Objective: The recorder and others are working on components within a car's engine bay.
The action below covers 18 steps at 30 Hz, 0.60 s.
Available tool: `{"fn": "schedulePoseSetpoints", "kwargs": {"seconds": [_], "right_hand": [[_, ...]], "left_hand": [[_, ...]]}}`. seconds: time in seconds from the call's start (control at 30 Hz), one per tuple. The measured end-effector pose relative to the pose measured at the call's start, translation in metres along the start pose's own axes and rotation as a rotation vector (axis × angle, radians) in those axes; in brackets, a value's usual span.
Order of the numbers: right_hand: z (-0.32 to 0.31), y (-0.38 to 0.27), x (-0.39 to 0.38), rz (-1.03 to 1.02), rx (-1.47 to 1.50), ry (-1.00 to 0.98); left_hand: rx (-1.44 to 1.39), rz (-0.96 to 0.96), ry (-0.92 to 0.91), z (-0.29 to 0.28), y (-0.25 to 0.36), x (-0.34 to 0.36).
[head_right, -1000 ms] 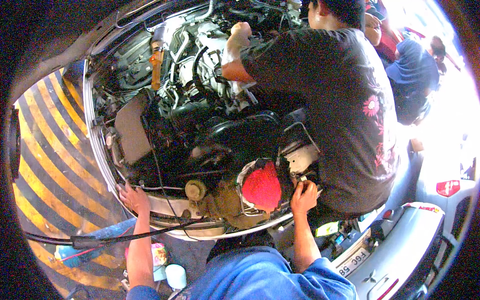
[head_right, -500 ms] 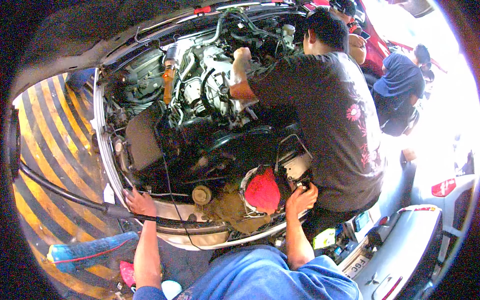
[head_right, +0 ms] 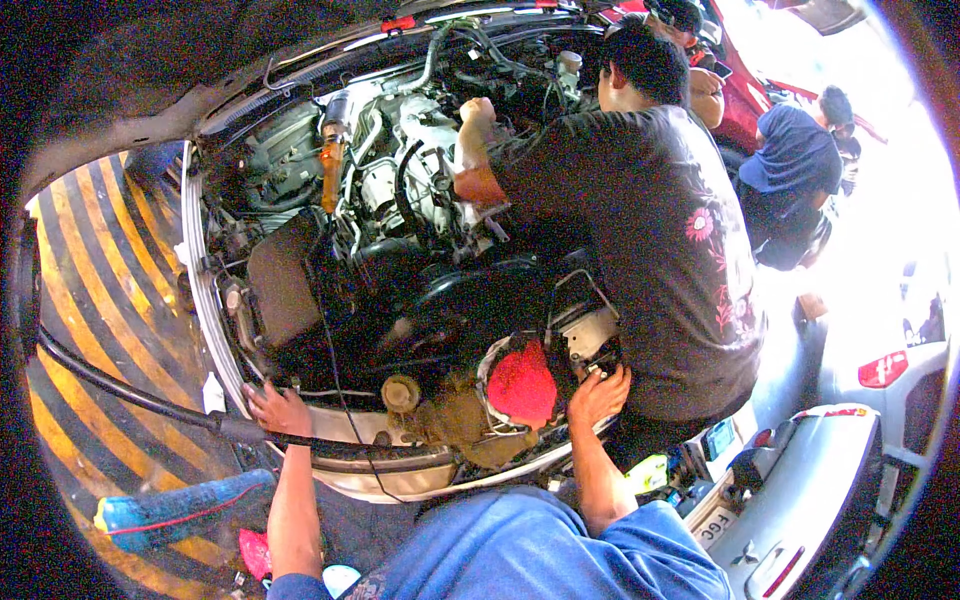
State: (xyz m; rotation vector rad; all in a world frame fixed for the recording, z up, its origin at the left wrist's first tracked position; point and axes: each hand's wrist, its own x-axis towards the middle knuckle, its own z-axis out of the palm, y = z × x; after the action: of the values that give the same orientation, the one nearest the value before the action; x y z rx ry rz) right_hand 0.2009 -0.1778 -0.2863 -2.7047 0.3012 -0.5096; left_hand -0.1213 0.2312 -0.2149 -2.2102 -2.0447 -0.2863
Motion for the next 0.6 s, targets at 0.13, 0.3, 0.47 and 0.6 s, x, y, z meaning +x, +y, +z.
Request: {"fn": "schedulePoseSetpoints", "kwargs": {"seconds": [0.13, 0.3, 0.47, 0.6], "right_hand": [[-0.002, -0.003, 0.002, -0.015, -0.043, -0.005], [-0.002, -0.002, 0.001, -0.070, -0.044, 0.014], [-0.005, -0.002, 0.001, -0.083, -0.037, 0.006], [-0.009, -0.007, 0.000, -0.048, -0.070, 0.027]], "left_hand": [[-0.046, 0.029, 0.059, 0.005, -0.002, 0.002], [-0.024, 0.078, 0.199, 0.024, -0.010, 0.003], [-0.074, 0.065, 0.222, 0.038, -0.021, 0.003], [-0.114, -0.023, 0.131, 0.038, -0.022, 0.002]]}}
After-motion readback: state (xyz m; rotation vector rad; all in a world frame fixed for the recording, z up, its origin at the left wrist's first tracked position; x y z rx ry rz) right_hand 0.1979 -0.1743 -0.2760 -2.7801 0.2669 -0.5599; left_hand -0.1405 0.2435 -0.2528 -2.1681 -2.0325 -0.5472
